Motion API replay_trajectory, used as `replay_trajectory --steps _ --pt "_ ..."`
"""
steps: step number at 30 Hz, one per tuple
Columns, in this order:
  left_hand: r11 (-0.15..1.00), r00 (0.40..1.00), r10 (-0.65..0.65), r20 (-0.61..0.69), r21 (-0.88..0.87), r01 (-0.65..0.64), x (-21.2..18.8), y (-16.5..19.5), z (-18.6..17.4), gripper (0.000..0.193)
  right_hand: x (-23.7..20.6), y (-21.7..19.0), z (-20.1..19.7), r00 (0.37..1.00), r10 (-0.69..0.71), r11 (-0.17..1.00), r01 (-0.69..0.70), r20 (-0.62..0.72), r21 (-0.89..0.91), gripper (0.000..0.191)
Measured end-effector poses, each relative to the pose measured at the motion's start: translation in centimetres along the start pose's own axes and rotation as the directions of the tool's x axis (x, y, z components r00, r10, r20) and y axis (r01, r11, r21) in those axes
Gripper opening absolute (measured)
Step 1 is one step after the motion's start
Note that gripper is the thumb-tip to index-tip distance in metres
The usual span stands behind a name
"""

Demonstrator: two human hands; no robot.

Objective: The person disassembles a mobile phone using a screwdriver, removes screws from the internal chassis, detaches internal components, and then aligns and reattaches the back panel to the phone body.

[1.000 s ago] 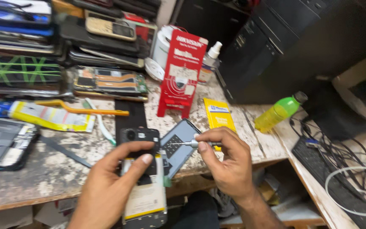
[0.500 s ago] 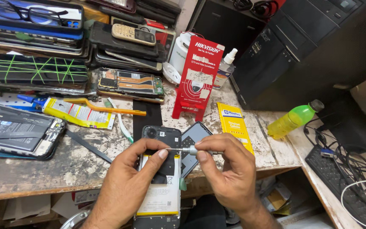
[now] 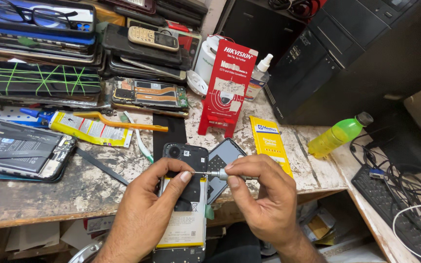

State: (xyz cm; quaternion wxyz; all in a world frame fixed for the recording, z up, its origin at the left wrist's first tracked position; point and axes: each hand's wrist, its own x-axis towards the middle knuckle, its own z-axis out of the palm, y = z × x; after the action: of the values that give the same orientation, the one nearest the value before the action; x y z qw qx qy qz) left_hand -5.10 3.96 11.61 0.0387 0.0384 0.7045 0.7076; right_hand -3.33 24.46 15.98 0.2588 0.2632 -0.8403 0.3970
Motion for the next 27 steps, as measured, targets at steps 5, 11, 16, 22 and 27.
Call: replay_trajectory --steps 5,11,16,22,27 --pt "0.998 0.999 -0.047 -0.004 0.046 0.047 -0.1 0.2 -0.1 0.022 -0.1 -0.1 0.0 1.0 -0.021 1.0 0.021 0.017 -0.007 0.015" --pt "0.996 0.996 -0.09 -0.016 0.022 0.091 -0.1 0.7 -0.2 0.024 -0.2 -0.4 -0.1 1.0 0.008 1.0 -0.008 -0.011 0.01 0.015" --pt "0.991 0.998 -0.057 0.01 0.12 0.056 -0.4 0.6 -0.5 0.023 0.8 -0.7 -0.3 1.0 -0.008 1.0 0.008 -0.023 -0.03 0.015" --pt "0.954 0.987 0.119 0.112 0.264 -0.145 -1.1 -0.1 -0.5 0.014 2.4 -1.8 -0.8 0.989 -0.134 0.983 0.14 0.055 -0.115 0.019" --pt "0.943 0.984 0.121 0.131 0.295 -0.155 -1.4 0.0 -0.2 0.013 3.1 -2.6 -0.4 0.972 -0.188 0.967 0.208 0.139 -0.146 0.021"
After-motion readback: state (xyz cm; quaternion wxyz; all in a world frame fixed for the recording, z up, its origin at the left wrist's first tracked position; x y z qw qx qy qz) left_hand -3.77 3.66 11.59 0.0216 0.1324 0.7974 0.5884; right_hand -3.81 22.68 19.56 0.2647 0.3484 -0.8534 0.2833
